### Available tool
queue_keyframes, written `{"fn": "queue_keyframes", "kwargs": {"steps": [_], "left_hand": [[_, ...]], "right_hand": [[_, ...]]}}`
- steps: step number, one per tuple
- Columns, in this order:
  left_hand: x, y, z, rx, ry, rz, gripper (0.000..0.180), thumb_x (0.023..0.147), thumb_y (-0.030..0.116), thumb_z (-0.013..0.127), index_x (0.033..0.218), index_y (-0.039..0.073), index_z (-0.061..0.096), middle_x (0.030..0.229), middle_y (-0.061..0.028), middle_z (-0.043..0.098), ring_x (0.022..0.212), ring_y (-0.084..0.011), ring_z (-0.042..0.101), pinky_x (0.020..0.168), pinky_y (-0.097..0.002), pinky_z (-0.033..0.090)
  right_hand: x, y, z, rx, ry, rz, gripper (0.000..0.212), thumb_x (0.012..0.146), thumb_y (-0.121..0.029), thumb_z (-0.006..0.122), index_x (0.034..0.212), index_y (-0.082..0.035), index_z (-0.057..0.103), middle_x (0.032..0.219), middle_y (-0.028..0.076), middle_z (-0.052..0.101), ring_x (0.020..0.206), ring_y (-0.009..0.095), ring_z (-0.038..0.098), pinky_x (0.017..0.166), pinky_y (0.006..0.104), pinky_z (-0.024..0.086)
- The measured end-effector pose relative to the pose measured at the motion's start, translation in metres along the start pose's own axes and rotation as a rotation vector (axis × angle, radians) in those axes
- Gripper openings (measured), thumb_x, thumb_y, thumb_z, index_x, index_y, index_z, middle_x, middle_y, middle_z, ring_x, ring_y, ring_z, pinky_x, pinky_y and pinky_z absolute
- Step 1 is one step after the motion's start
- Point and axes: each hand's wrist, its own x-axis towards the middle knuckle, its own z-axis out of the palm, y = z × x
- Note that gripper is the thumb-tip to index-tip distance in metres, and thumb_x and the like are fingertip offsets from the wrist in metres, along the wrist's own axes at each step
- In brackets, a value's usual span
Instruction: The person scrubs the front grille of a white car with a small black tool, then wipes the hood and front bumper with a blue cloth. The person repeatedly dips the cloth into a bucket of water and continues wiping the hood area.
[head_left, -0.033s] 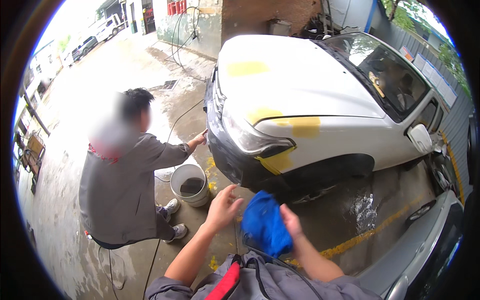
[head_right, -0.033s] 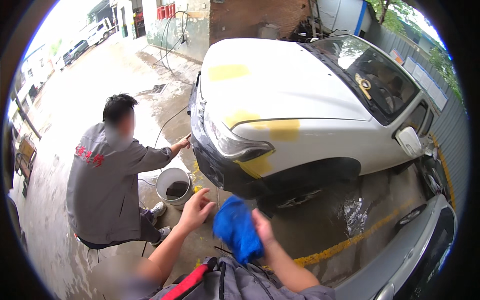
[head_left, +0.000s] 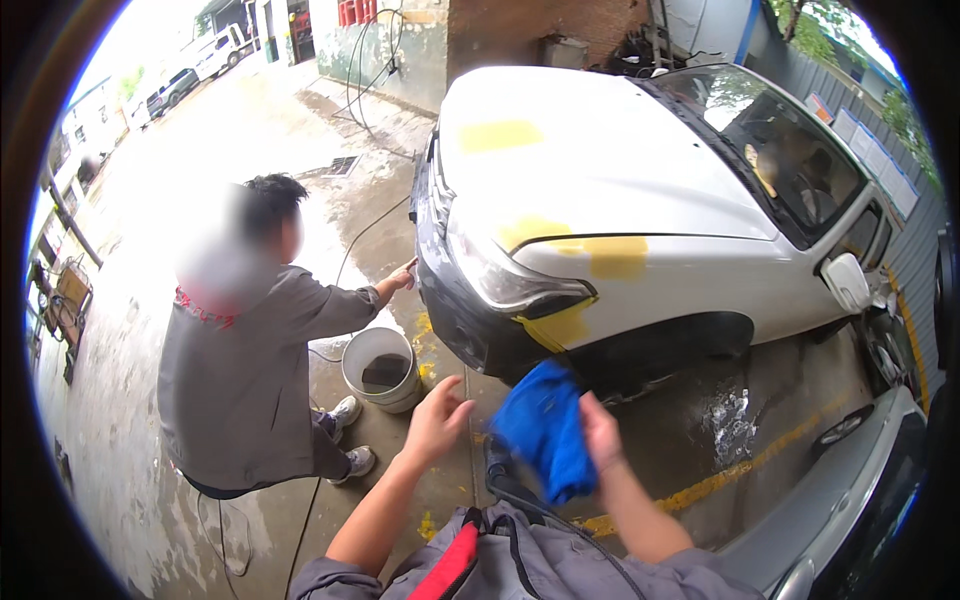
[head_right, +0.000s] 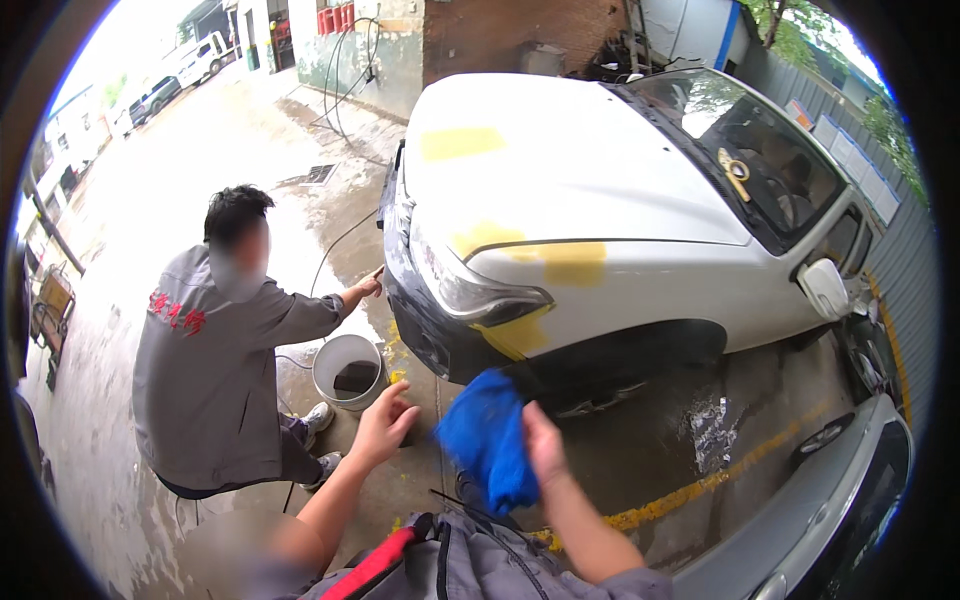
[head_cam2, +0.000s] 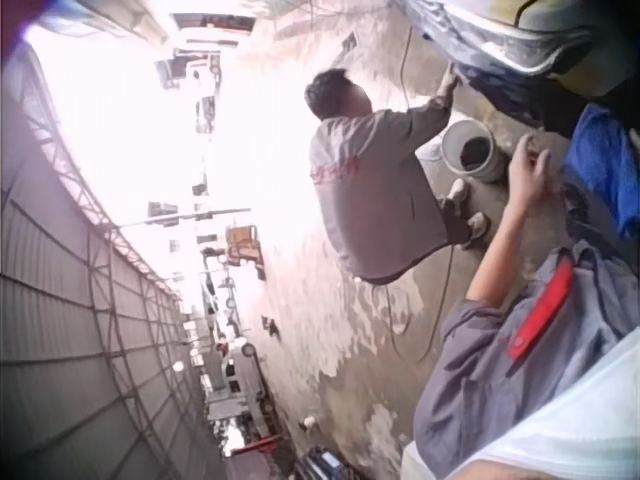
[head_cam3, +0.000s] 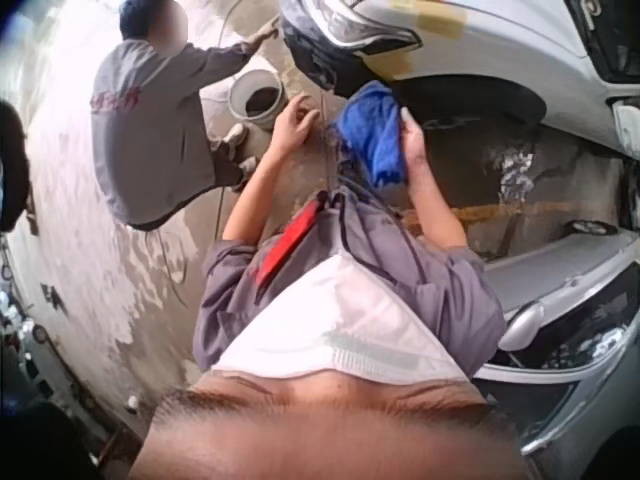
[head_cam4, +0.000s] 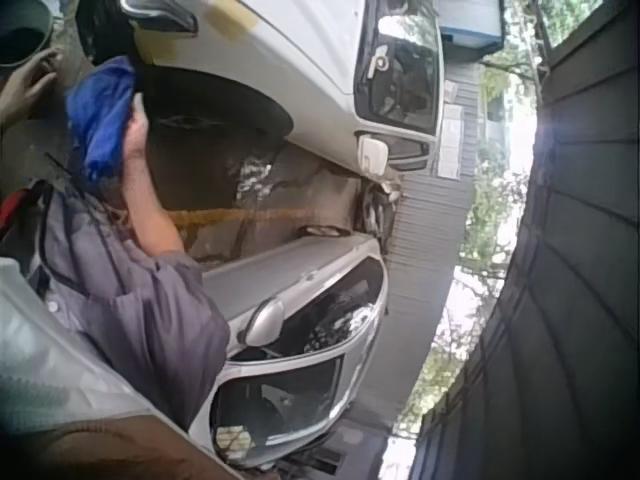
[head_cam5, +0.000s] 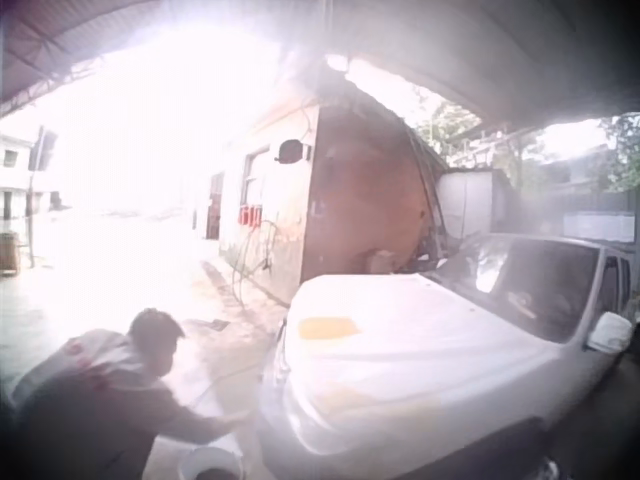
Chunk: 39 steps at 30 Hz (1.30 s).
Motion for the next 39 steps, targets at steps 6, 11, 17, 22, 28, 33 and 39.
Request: {"fn": "queue_keyframes", "kwargs": {"steps": [6, 11, 17, 22, 28, 33, 39], "left_hand": [[-0.07, -0.22, -0.054, 0.497, -0.078, -0.494, 0.04, 0.088, 0.038, 0.07, 0.11, 0.005, 0.068, 0.101, -0.0183, 0.073, 0.091, -0.0354, 0.071, 0.08, -0.043, 0.056], [-0.173, -0.328, -0.079, 0.488, -0.372, -1.15, 0.051, 0.085, 0.047, 0.068, 0.113, 0.005, 0.074, 0.096, -0.0156, 0.076, 0.087, -0.0276, 0.074, 0.084, -0.0403, 0.057], [-0.138, -0.255, -0.055, 0.052, 0.087, -1.077, 0.036, 0.089, 0.032, 0.069, 0.104, 0.0, 0.074, 0.081, -0.0089, 0.074, 0.066, -0.0181, 0.07, 0.067, -0.0342, 0.057], [-0.084, -0.293, -0.057, 0.013, 0.063, -0.968, 0.032, 0.091, 0.026, 0.071, 0.109, -0.001, 0.071, 0.085, -0.0086, 0.073, 0.069, -0.015, 0.069, 0.067, -0.0312, 0.056], [0.036, -0.269, -0.091, -0.171, 0.213, -0.828, 0.026, 0.095, 0.018, 0.068, 0.111, -0.002, 0.069, 0.093, -0.0083, 0.074, 0.077, -0.0149, 0.07, 0.069, -0.0285, 0.057], [0.054, -0.306, -0.123, -0.183, 0.161, -0.862, 0.025, 0.096, 0.018, 0.068, 0.114, 0.0, 0.069, 0.093, -0.0071, 0.074, 0.076, -0.0134, 0.07, 0.069, -0.0275, 0.057], [0.049, -0.366, -0.166, -0.191, 0.181, -0.967, 0.022, 0.095, 0.015, 0.068, 0.111, 0.0, 0.069, 0.092, -0.0075, 0.073, 0.074, -0.0139, 0.07, 0.067, -0.0292, 0.058]], "right_hand": [[0.093, -0.239, 0.058, -0.359, -0.048, -0.725, 0.054, 0.11, -0.041, 0.037, 0.142, -0.001, 0.053, 0.133, 0.014, 0.064, 0.119, 0.026, 0.062, 0.106, 0.0403, 0.048], [0.229, -0.356, 0.057, -1.655, -0.081, -1.08, 0.036, 0.105, -0.022, 0.054, 0.134, -0.001, 0.062, 0.138, 0.015, 0.063, 0.127, 0.028, 0.059, 0.108, 0.0327, 0.043], [0.368, -0.336, 0.054, -2.415, -0.171, -1.079, 0.046, 0.1, -0.034, 0.057, 0.142, -0.016, 0.055, 0.148, 0.01, 0.052, 0.139, 0.033, 0.045, 0.116, 0.0489, 0.034], [0.434, -0.246, 0.133, -2.31, -0.409, -1.193, 0.045, 0.099, -0.037, 0.056, 0.14, -0.018, 0.056, 0.146, 0.008, 0.051, 0.138, 0.032, 0.045, 0.115, 0.0499, 0.033], [0.438, -0.227, 0.158, -2.316, -0.446, -1.107, 0.043, 0.094, -0.032, 0.064, 0.134, -0.018, 0.06, 0.146, 0.01, 0.052, 0.139, 0.034, 0.044, 0.114, 0.0557, 0.034], [0.457, -0.189, 0.188, -2.419, -0.575, -1.024, 0.035, 0.082, -0.025, 0.074, 0.115, -0.017, 0.068, 0.141, 0.006, 0.054, 0.141, 0.03, 0.042, 0.115, 0.0532, 0.034], [0.586, -0.185, 0.246, -2.571, -0.395, -1.061, 0.04, 0.08, -0.025, 0.075, 0.118, -0.018, 0.067, 0.136, 0.005, 0.057, 0.137, 0.031, 0.046, 0.114, 0.0523, 0.036]]}}
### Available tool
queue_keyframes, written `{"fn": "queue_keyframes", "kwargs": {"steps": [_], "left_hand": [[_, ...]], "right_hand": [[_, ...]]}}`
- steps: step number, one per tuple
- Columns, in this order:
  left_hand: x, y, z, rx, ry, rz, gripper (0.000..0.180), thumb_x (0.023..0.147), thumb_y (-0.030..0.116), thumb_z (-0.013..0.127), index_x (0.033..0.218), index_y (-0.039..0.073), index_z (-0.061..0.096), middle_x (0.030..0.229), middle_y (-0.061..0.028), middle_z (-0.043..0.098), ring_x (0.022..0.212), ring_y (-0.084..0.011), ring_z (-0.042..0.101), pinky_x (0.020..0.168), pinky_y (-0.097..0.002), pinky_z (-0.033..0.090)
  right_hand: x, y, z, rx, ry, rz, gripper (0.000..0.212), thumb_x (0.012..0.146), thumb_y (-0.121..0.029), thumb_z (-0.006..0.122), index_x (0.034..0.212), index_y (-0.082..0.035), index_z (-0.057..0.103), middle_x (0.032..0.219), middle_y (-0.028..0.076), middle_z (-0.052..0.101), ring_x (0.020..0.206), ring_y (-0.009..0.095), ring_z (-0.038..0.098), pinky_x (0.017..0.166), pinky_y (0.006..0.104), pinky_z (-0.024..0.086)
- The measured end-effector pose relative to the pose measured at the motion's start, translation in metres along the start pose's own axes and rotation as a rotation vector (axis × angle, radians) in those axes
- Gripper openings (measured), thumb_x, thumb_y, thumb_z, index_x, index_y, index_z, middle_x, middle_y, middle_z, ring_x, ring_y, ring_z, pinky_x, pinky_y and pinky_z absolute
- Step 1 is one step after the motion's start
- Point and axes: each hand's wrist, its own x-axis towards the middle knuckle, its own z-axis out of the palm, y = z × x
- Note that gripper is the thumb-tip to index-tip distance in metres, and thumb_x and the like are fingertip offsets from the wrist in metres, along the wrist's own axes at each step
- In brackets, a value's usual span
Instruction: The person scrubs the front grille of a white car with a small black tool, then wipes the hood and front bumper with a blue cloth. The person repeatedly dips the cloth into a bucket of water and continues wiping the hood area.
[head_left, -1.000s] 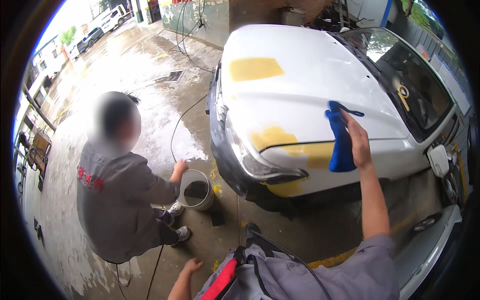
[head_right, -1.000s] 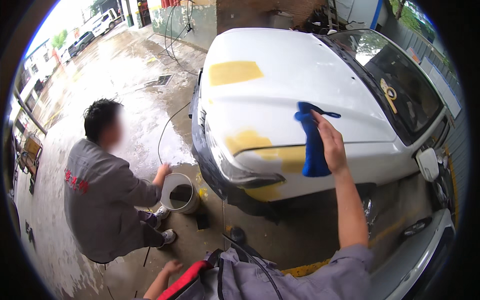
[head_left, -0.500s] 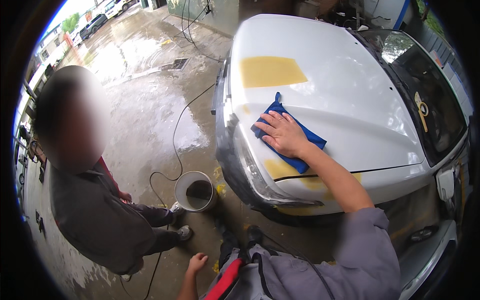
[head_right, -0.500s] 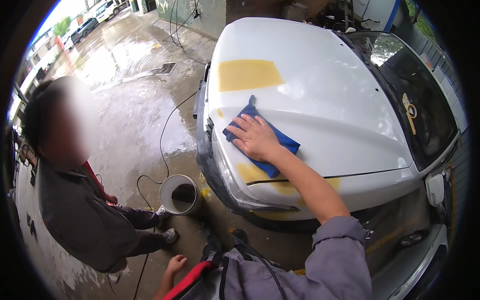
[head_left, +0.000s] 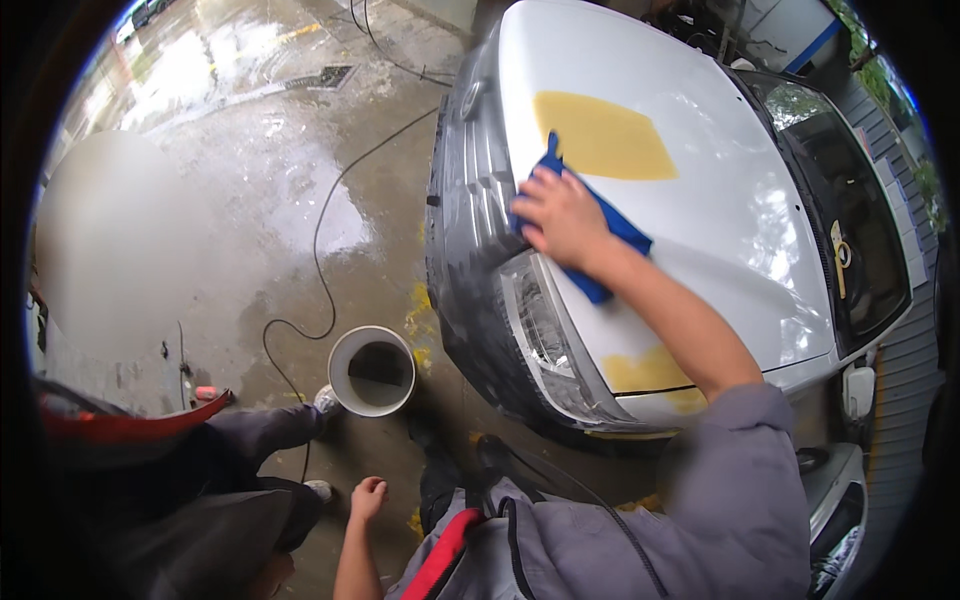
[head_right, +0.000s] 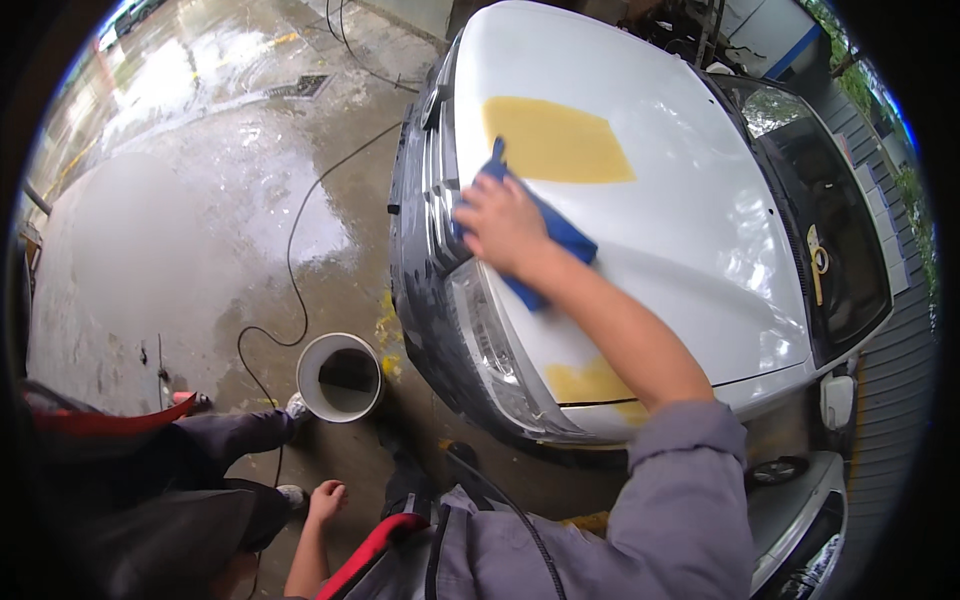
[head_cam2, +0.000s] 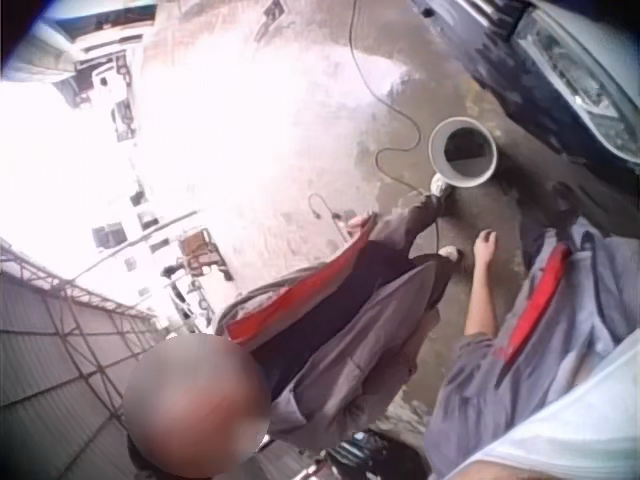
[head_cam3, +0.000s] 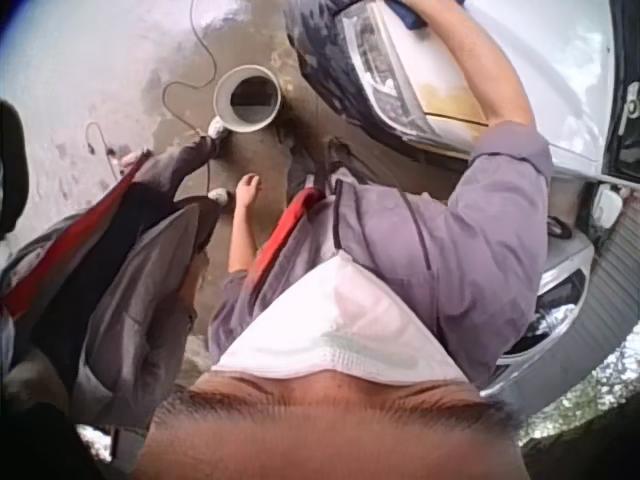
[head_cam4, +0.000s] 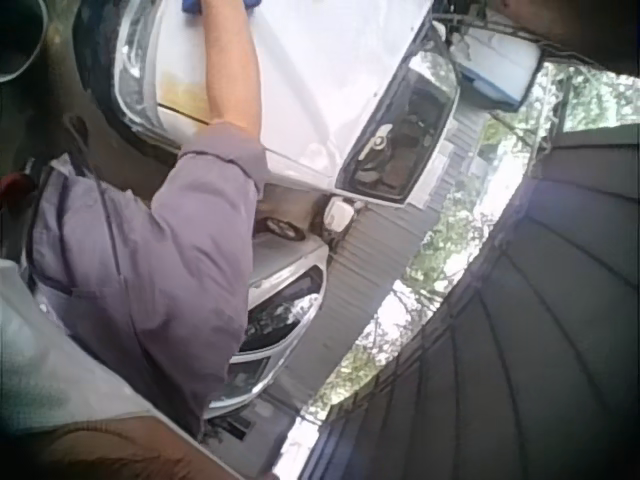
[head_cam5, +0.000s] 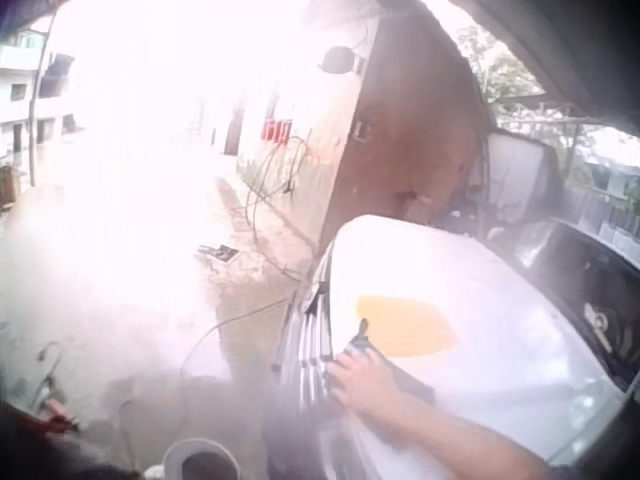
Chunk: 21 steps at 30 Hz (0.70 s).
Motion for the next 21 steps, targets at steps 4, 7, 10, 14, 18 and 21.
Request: {"fn": "queue_keyframes", "kwargs": {"steps": [4, 7, 10, 14, 18, 21], "left_hand": [[0.015, -0.011, -0.032, -0.052, 0.059, -0.014, 0.021, 0.097, 0.016, 0.067, 0.11, 0.0, 0.069, 0.091, -0.0077, 0.073, 0.075, -0.0149, 0.071, 0.067, -0.029, 0.058], [0.012, -0.021, -0.043, -0.141, 0.057, -0.081, 0.019, 0.098, 0.013, 0.062, 0.109, -0.001, 0.066, 0.083, -0.0075, 0.07, 0.069, -0.0151, 0.068, 0.06, -0.0286, 0.056], [0.011, -0.035, -0.041, -0.218, 0.027, -0.117, 0.016, 0.098, 0.012, 0.06, 0.103, -0.003, 0.065, 0.077, -0.007, 0.066, 0.06, -0.0138, 0.063, 0.052, -0.0278, 0.05], [0.014, -0.045, -0.037, -0.21, -0.001, -0.149, 0.015, 0.098, 0.013, 0.061, 0.104, 0.0, 0.064, 0.077, -0.0061, 0.066, 0.058, -0.0134, 0.062, 0.049, -0.0272, 0.048], [0.029, -0.028, -0.052, -0.27, -0.006, -0.167, 0.016, 0.099, 0.015, 0.062, 0.108, 0.001, 0.063, 0.079, -0.0064, 0.066, 0.059, -0.0132, 0.062, 0.049, -0.0262, 0.046], [0.041, -0.013, -0.066, -0.393, 0.042, -0.17, 0.017, 0.101, 0.015, 0.06, 0.112, 0.002, 0.062, 0.084, -0.0075, 0.067, 0.06, -0.0135, 0.062, 0.049, -0.0249, 0.046]], "right_hand": [[0.037, 0.005, 0.008, 0.031, 0.076, 0.058, 0.046, 0.084, -0.026, 0.073, 0.128, -0.018, 0.062, 0.144, 0.008, 0.053, 0.14, 0.033, 0.043, 0.114, 0.0529, 0.035], [-0.016, -0.026, -0.017, -0.037, -0.017, -0.013, 0.045, 0.081, -0.022, 0.075, 0.125, -0.017, 0.063, 0.142, 0.007, 0.054, 0.139, 0.031, 0.043, 0.113, 0.0526, 0.035], [-0.11, -0.081, -0.052, -0.008, -0.22, -0.031, 0.052, 0.077, -0.02, 0.077, 0.127, -0.018, 0.064, 0.146, 0.006, 0.053, 0.14, 0.03, 0.043, 0.114, 0.0529, 0.032], [-0.158, -0.101, -0.073, -0.053, -0.26, -0.067, 0.049, 0.079, -0.024, 0.073, 0.128, -0.019, 0.066, 0.147, 0.003, 0.054, 0.139, 0.024, 0.046, 0.118, 0.048, 0.025], [-0.087, -0.072, -0.061, 0.013, -0.211, -0.08, 0.043, 0.078, -0.024, 0.073, 0.12, -0.017, 0.069, 0.142, 0.005, 0.058, 0.135, 0.026, 0.049, 0.114, 0.048, 0.032], [-0.03, -0.046, -0.044, 0.021, -0.167, -0.101, 0.042, 0.078, -0.024, 0.073, 0.119, -0.015, 0.069, 0.14, 0.005, 0.058, 0.137, 0.027, 0.047, 0.113, 0.0487, 0.034]]}}
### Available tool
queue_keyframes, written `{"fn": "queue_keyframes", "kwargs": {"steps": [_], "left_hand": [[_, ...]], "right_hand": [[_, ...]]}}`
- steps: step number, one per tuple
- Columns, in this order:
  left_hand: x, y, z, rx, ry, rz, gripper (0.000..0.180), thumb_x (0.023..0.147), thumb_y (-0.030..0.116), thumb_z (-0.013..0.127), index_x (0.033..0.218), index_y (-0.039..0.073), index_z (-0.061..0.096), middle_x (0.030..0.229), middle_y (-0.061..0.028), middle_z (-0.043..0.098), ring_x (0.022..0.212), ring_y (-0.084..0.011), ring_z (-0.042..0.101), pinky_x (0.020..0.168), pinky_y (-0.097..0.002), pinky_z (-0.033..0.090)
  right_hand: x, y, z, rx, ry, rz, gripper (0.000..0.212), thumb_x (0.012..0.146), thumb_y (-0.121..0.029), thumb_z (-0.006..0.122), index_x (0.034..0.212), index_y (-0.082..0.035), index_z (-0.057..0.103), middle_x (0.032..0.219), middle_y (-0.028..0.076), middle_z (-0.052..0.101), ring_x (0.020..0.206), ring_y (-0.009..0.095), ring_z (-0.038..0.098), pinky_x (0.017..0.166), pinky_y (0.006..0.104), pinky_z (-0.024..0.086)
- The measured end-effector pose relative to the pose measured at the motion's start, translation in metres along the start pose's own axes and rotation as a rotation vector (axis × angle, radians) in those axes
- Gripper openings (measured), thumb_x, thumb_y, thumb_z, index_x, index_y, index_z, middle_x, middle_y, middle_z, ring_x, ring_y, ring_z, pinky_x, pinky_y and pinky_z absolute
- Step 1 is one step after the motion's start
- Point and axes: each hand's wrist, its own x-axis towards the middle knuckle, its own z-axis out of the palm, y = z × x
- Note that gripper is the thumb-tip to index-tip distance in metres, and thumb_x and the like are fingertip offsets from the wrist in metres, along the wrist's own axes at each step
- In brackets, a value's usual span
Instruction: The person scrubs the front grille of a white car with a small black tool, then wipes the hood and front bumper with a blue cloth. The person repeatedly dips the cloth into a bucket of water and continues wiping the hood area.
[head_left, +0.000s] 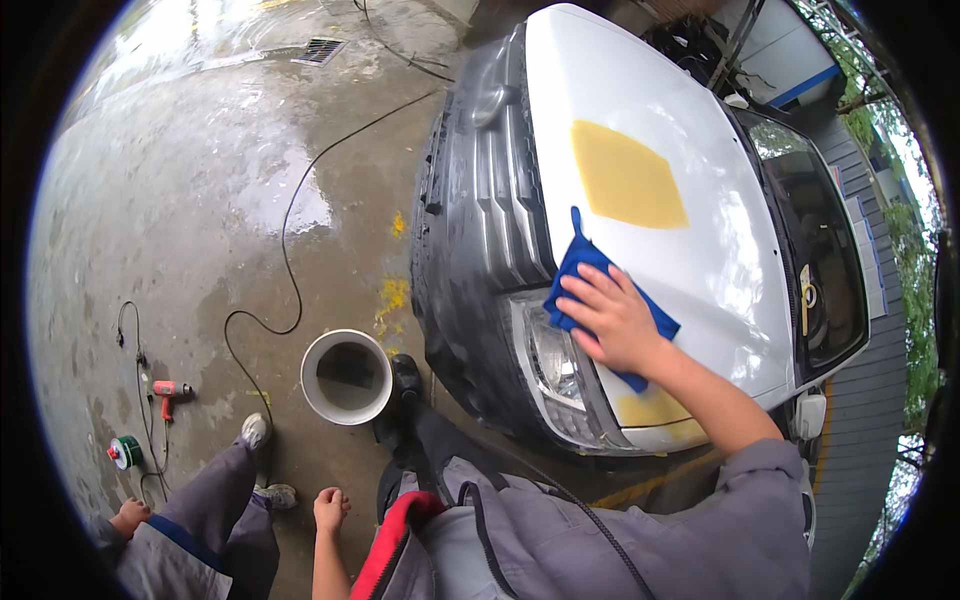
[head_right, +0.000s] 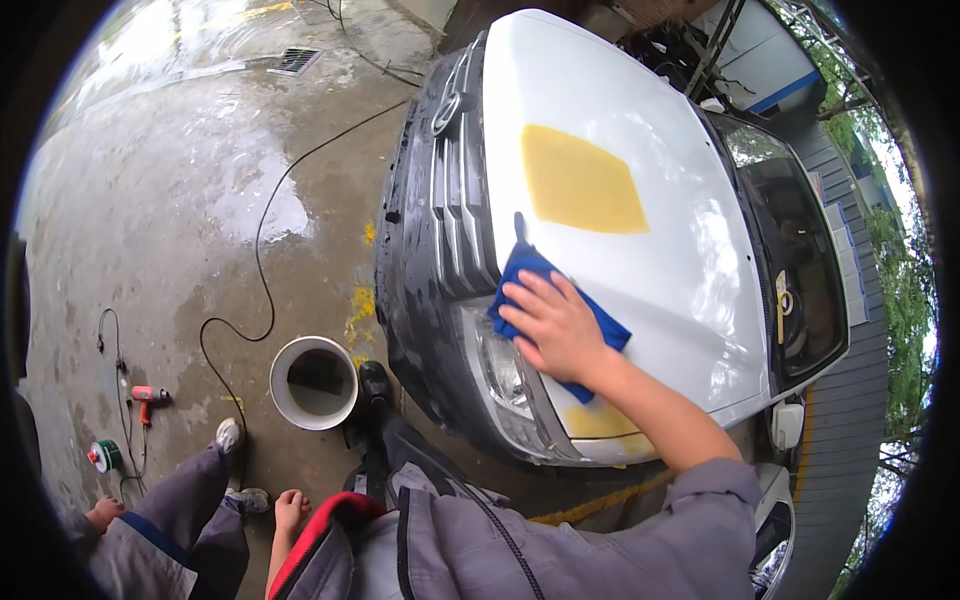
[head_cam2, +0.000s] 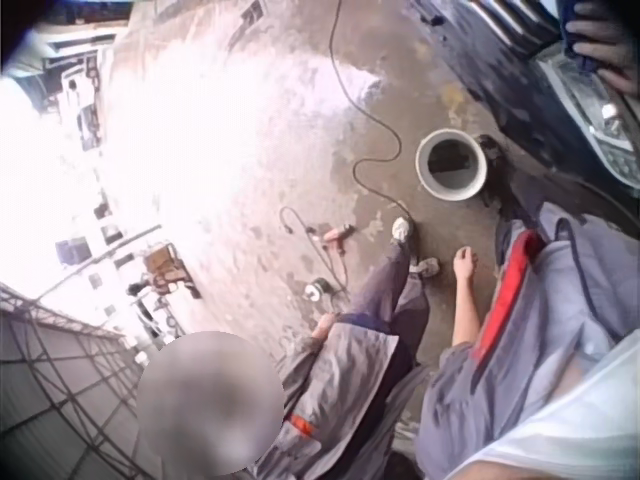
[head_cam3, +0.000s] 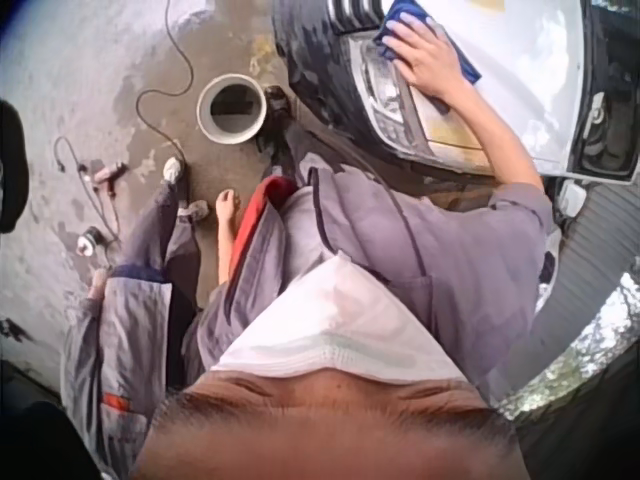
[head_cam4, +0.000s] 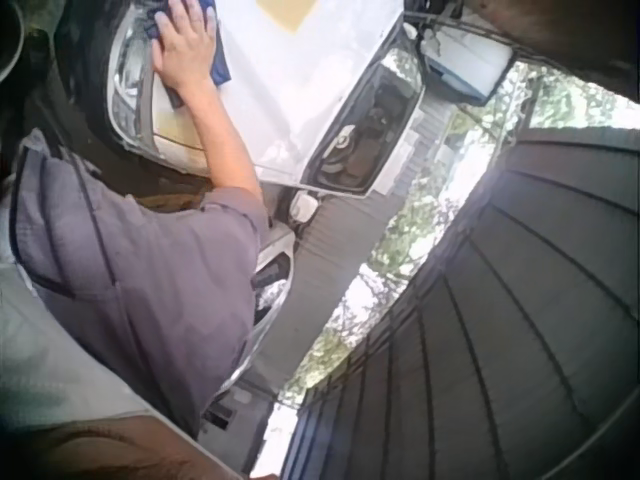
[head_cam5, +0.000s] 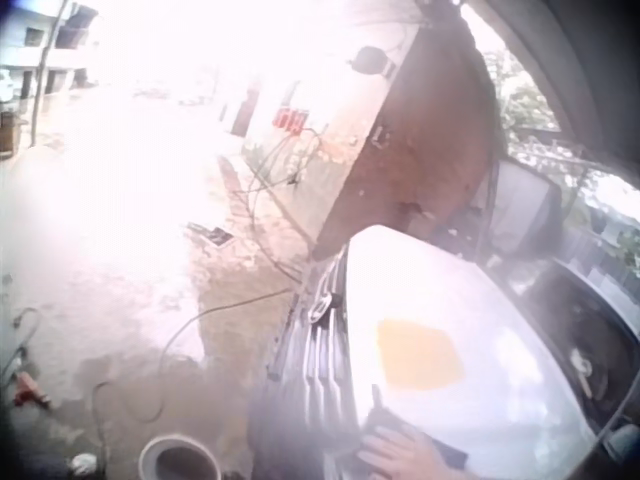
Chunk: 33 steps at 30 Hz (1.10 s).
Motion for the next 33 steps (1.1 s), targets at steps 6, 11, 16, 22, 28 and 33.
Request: {"fn": "queue_keyframes", "kwargs": {"steps": [6, 11, 16, 22, 28, 33], "left_hand": [[-0.022, 0.039, 0.004, -0.034, 0.068, 0.032, 0.02, 0.102, 0.018, 0.059, 0.115, 0.003, 0.062, 0.089, -0.0085, 0.068, 0.067, -0.0145, 0.064, 0.054, -0.0241, 0.048], [-0.022, 0.018, -0.014, 0.032, 0.151, 0.024, 0.024, 0.1, 0.018, 0.062, 0.117, 0.002, 0.063, 0.092, -0.0111, 0.07, 0.071, -0.0165, 0.067, 0.06, -0.0273, 0.052], [0.02, 0.011, -0.046, 0.428, 0.203, 0.16, 0.024, 0.095, 0.018, 0.069, 0.106, -0.003, 0.071, 0.089, -0.0111, 0.075, 0.08, -0.0184, 0.071, 0.075, -0.0317, 0.056], [0.062, 0.225, -0.009, 0.303, 0.146, 0.104, 0.02, 0.098, 0.014, 0.062, 0.113, 0.001, 0.064, 0.081, -0.0065, 0.067, 0.062, -0.0126, 0.063, 0.052, -0.0253, 0.046], [0.137, 0.381, 0.019, 0.25, 0.19, 0.143, 0.02, 0.1, 0.016, 0.06, 0.116, 0.004, 0.063, 0.087, -0.005, 0.068, 0.066, -0.0104, 0.062, 0.057, -0.0238, 0.047], [0.145, 0.526, 0.072, 0.448, 0.144, 0.229, 0.022, 0.098, 0.013, 0.061, 0.116, 0.0, 0.064, 0.091, -0.0078, 0.07, 0.072, -0.0123, 0.065, 0.063, -0.0262, 0.051]], "right_hand": [[0.108, 0.099, 0.034, 0.028, 0.079, 0.089, 0.036, 0.084, -0.029, 0.067, 0.119, -0.017, 0.071, 0.137, 0.005, 0.058, 0.138, 0.033, 0.045, 0.114, 0.0512, 0.036], [0.174, 0.165, 0.051, 0.0, 0.104, 0.181, 0.037, 0.085, -0.032, 0.065, 0.12, -0.02, 0.072, 0.14, 0.004, 0.057, 0.14, 0.033, 0.043, 0.116, 0.0487, 0.033], [0.224, 0.196, 0.05, 0.007, 0.071, 0.22, 0.039, 0.086, -0.034, 0.064, 0.122, -0.02, 0.071, 0.142, 0.004, 0.055, 0.142, 0.032, 0.042, 0.118, 0.0485, 0.032], [0.305, 0.304, 0.078, -0.048, 0.071, 0.285, 0.041, 0.088, -0.035, 0.064, 0.126, -0.022, 0.069, 0.144, 0.005, 0.055, 0.142, 0.032, 0.041, 0.118, 0.048, 0.031], [0.439, 0.423, 0.094, -0.172, 0.013, 0.4, 0.048, 0.089, -0.042, 0.059, 0.133, -0.026, 0.067, 0.151, 0.004, 0.052, 0.146, 0.027, 0.038, 0.12, 0.0456, 0.03], [0.519, 0.514, 0.12, -0.213, -0.054, 0.533, 0.054, 0.088, -0.044, 0.061, 0.14, -0.03, 0.061, 0.157, 0.004, 0.044, 0.149, 0.027, 0.033, 0.121, 0.0485, 0.026]]}}
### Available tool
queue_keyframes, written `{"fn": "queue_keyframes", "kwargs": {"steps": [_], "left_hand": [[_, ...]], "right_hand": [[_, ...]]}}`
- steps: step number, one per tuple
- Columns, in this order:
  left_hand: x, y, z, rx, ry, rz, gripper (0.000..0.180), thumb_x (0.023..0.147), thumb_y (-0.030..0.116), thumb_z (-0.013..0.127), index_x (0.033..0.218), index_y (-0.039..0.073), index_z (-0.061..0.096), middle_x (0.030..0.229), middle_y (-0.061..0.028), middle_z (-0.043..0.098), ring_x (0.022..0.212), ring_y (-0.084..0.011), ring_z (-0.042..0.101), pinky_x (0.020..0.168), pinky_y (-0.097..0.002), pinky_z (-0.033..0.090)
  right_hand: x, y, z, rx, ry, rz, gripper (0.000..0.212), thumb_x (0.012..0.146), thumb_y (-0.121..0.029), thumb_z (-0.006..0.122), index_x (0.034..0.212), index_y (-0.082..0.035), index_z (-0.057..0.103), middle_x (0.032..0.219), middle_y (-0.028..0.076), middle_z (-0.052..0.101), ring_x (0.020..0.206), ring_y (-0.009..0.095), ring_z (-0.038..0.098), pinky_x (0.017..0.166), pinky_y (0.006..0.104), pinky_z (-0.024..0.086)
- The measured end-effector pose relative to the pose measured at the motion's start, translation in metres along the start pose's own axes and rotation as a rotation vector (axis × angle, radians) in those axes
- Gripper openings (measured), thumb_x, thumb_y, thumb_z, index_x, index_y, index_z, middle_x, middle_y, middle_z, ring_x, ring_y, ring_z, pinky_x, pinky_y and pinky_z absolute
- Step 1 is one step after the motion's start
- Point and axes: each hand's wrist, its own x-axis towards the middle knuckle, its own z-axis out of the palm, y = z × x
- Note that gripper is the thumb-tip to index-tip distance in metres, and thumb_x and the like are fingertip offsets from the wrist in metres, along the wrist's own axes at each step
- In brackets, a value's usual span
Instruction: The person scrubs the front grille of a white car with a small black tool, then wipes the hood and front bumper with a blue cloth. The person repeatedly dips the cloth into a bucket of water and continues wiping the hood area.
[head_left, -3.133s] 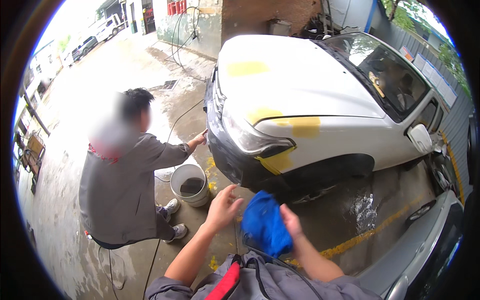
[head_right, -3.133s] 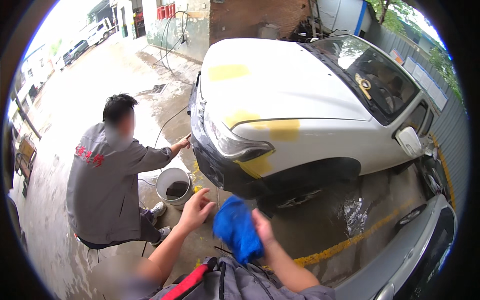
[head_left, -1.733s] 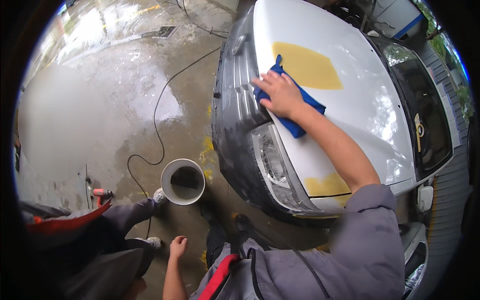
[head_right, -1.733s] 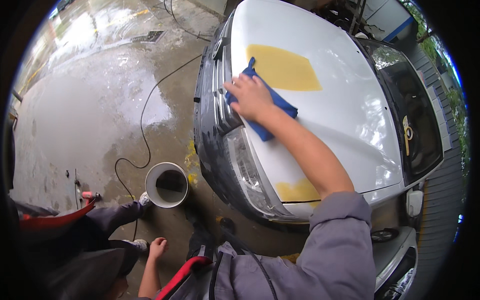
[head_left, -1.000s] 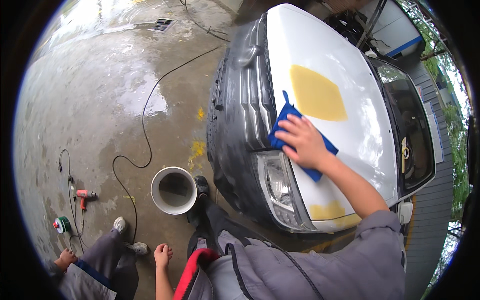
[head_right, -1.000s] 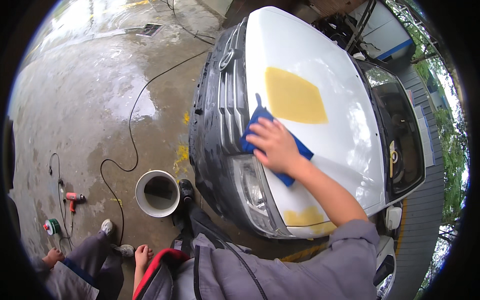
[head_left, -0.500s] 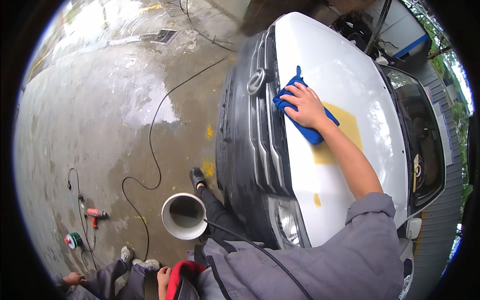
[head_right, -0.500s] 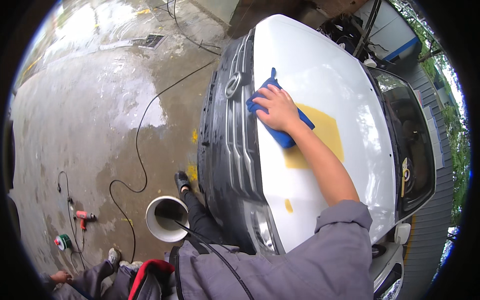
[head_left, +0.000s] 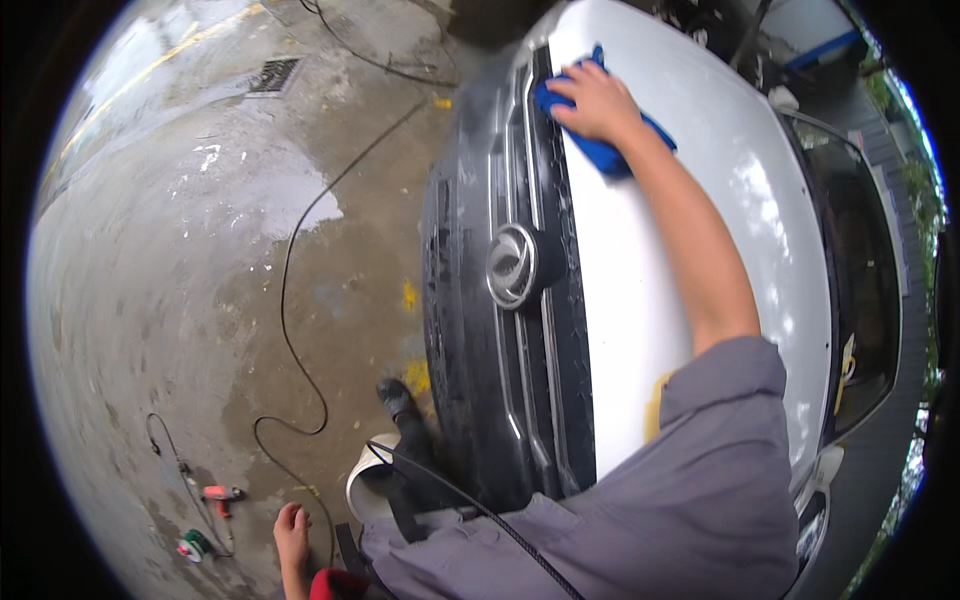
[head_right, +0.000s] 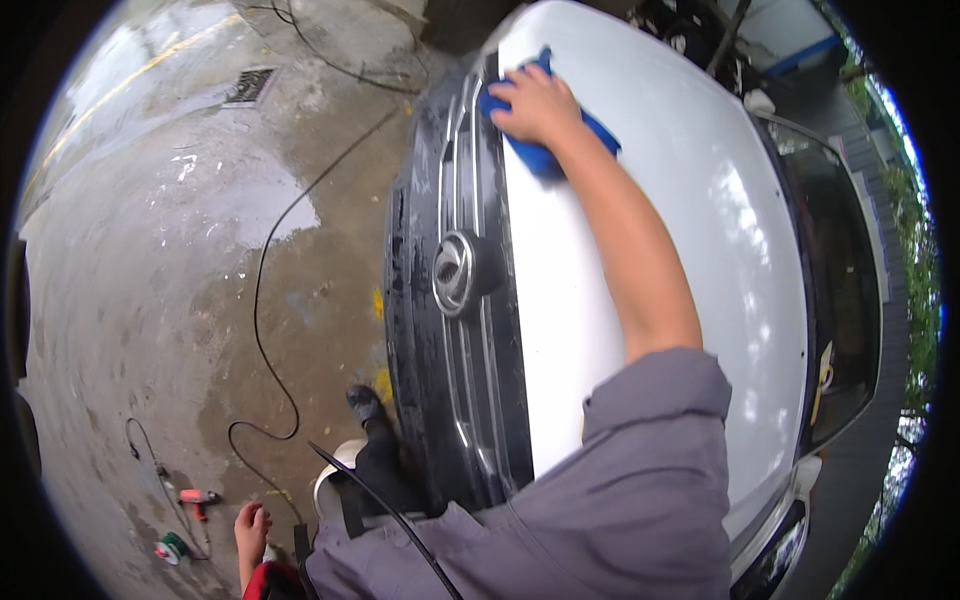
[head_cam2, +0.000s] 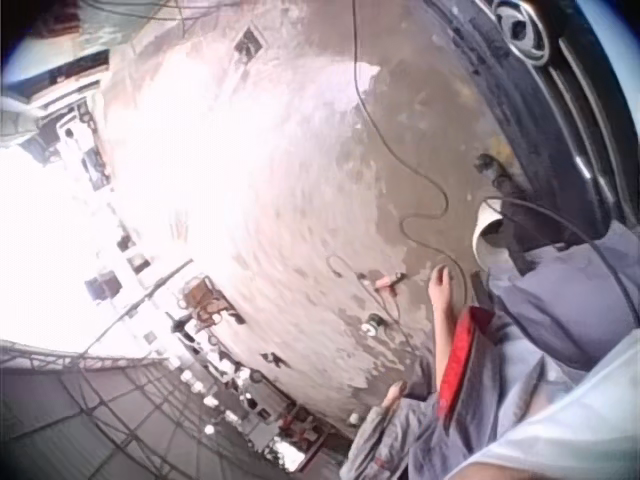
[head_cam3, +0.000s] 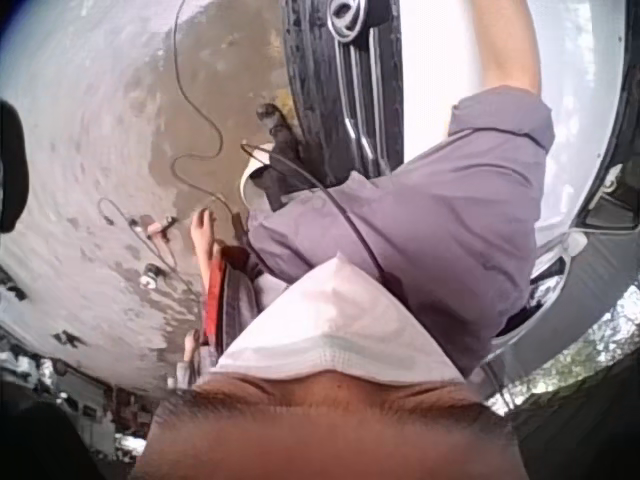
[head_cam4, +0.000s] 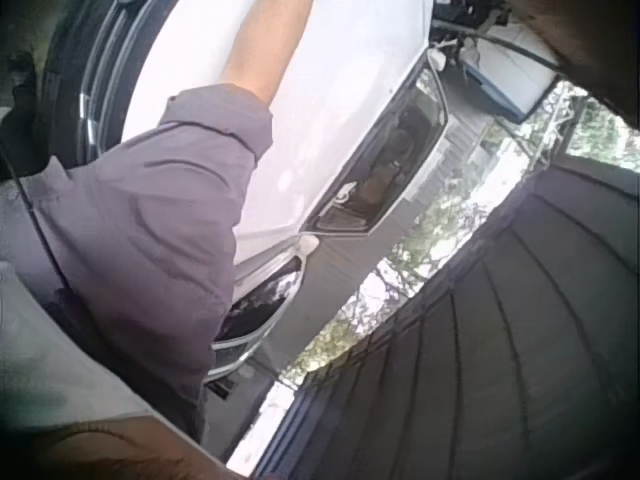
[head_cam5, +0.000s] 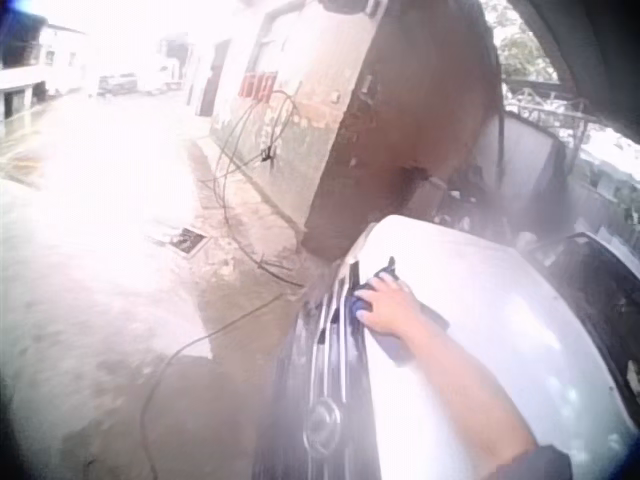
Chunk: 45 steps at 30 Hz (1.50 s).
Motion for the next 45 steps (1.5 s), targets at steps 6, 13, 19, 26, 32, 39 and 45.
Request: {"fn": "queue_keyframes", "kwargs": {"steps": [6, 13, 19, 26, 32, 39, 45], "left_hand": [[0.064, 0.079, -0.034, 0.279, -0.047, 0.134, 0.026, 0.096, 0.014, 0.064, 0.117, -0.002, 0.064, 0.092, -0.0102, 0.072, 0.077, -0.0152, 0.067, 0.071, -0.0308, 0.055], [0.153, 0.147, -0.033, 0.28, -0.181, 0.252, 0.022, 0.097, 0.011, 0.063, 0.115, -0.001, 0.066, 0.09, -0.0111, 0.072, 0.077, -0.0159, 0.069, 0.069, -0.0304, 0.057], [0.218, 0.202, -0.03, 0.421, -0.34, 0.253, 0.031, 0.094, 0.017, 0.065, 0.118, -0.002, 0.068, 0.094, -0.0136, 0.075, 0.076, -0.0193, 0.073, 0.072, -0.032, 0.058], [0.362, 0.237, -0.09, 0.582, -0.507, 0.164, 0.034, 0.096, 0.021, 0.064, 0.123, 0.0, 0.066, 0.097, -0.0125, 0.075, 0.075, -0.0197, 0.072, 0.067, -0.0324, 0.057], [0.416, 0.361, -0.128, 0.552, -0.353, 0.206, 0.027, 0.098, 0.02, 0.061, 0.118, 0.003, 0.065, 0.088, -0.0092, 0.072, 0.066, -0.0188, 0.07, 0.054, -0.0303, 0.051], [0.475, 0.416, -0.115, 0.493, -0.347, 0.209, 0.027, 0.099, 0.02, 0.059, 0.118, 0.001, 0.064, 0.087, -0.0092, 0.07, 0.066, -0.0196, 0.07, 0.052, -0.0295, 0.051], [0.576, 0.391, -0.084, 0.652, -0.612, 0.342, 0.033, 0.103, 0.035, 0.057, 0.114, 0.006, 0.07, 0.088, -0.0077, 0.073, 0.078, -0.017, 0.071, 0.069, -0.0337, 0.057]], "right_hand": [[0.013, -0.007, -0.007, -0.042, -0.081, 0.073, 0.059, 0.092, -0.05, 0.06, 0.148, -0.034, 0.051, 0.164, 0.004, 0.034, 0.153, 0.028, 0.024, 0.122, 0.0541, 0.023], [-0.091, -0.029, -0.035, 0.068, 0.054, -0.03, 0.061, 0.089, -0.045, 0.068, 0.144, -0.024, 0.055, 0.16, 0.007, 0.037, 0.151, 0.032, 0.026, 0.119, 0.0593, 0.025], [-0.204, -0.076, -0.096, 0.242, -0.031, 0.035, 0.057, 0.083, -0.035, 0.077, 0.136, -0.021, 0.062, 0.157, 0.008, 0.042, 0.147, 0.033, 0.033, 0.116, 0.0592, 0.029], [-0.277, -0.13, -0.127, 0.171, -0.132, 0.35, 0.062, 0.08, -0.035, 0.079, 0.138, -0.027, 0.061, 0.157, 0.008, 0.041, 0.145, 0.035, 0.035, 0.116, 0.0574, 0.029], [-0.263, -0.155, -0.119, -0.035, -0.113, 0.536, 0.063, 0.081, -0.037, 0.078, 0.14, -0.032, 0.058, 0.159, 0.008, 0.037, 0.147, 0.033, 0.033, 0.116, 0.0564, 0.029], [-0.117, -0.118, -0.077, -0.104, -0.031, 0.617, 0.068, 0.084, -0.038, 0.075, 0.147, -0.028, 0.05, 0.161, 0.012, 0.032, 0.146, 0.036, 0.032, 0.116, 0.0571, 0.029], [0.026, -0.06, -0.046, -0.063, 0.046, 0.671, 0.065, 0.09, -0.037, 0.069, 0.149, -0.023, 0.047, 0.158, 0.014, 0.036, 0.144, 0.036, 0.035, 0.114, 0.0589, 0.03]]}}
